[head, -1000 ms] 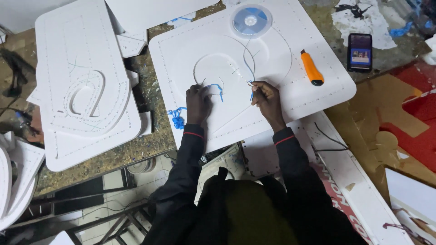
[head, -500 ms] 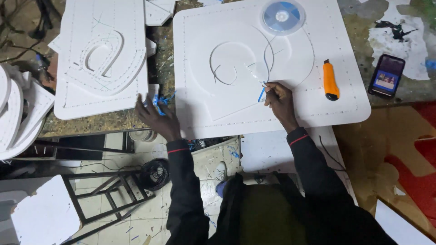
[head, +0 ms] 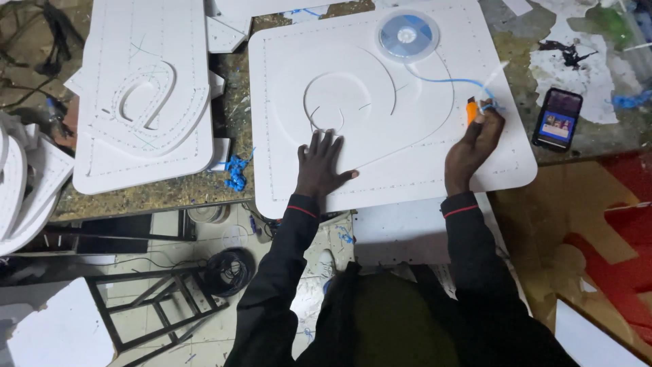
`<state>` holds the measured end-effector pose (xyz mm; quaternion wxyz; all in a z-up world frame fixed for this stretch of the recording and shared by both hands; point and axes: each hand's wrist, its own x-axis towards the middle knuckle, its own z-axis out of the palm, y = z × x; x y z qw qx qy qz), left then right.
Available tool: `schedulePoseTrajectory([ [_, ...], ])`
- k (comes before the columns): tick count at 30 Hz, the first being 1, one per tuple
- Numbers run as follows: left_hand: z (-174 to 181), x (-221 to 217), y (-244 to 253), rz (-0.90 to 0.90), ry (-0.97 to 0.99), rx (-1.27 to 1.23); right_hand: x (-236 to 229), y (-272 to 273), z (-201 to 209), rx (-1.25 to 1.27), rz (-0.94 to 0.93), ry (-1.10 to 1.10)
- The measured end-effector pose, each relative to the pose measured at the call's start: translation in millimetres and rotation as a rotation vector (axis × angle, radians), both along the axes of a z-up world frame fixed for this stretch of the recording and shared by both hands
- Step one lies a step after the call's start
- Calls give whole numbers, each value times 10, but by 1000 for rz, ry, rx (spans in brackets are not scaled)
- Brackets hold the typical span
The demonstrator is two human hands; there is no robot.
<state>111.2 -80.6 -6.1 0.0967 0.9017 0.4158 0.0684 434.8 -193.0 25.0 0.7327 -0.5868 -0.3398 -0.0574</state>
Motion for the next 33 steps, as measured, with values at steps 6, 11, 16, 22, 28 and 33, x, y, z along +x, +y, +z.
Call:
schedulePoseTrajectory([
  [6, 52, -97, 446, -245, 62, 179, -616, 196, -276, -178, 166, 110],
  [11, 505, -480, 654, -330, -25, -18, -706, 169, -189, -221, 165, 34],
  [16, 1482, -812, 637, -359, -85, -196, -685, 243, 2, -121, 1, -93],
  [22, 2071, -968, 574, -317, -241, -479, -407, 353, -4, 122, -61, 65],
  [28, 2453, -708, 452, -308, -430, -607, -354, 310, 254, 205, 157, 349],
  [33, 2260, -368, 480, -312, -725, -622, -389, 284, 148, 154, 246, 488],
])
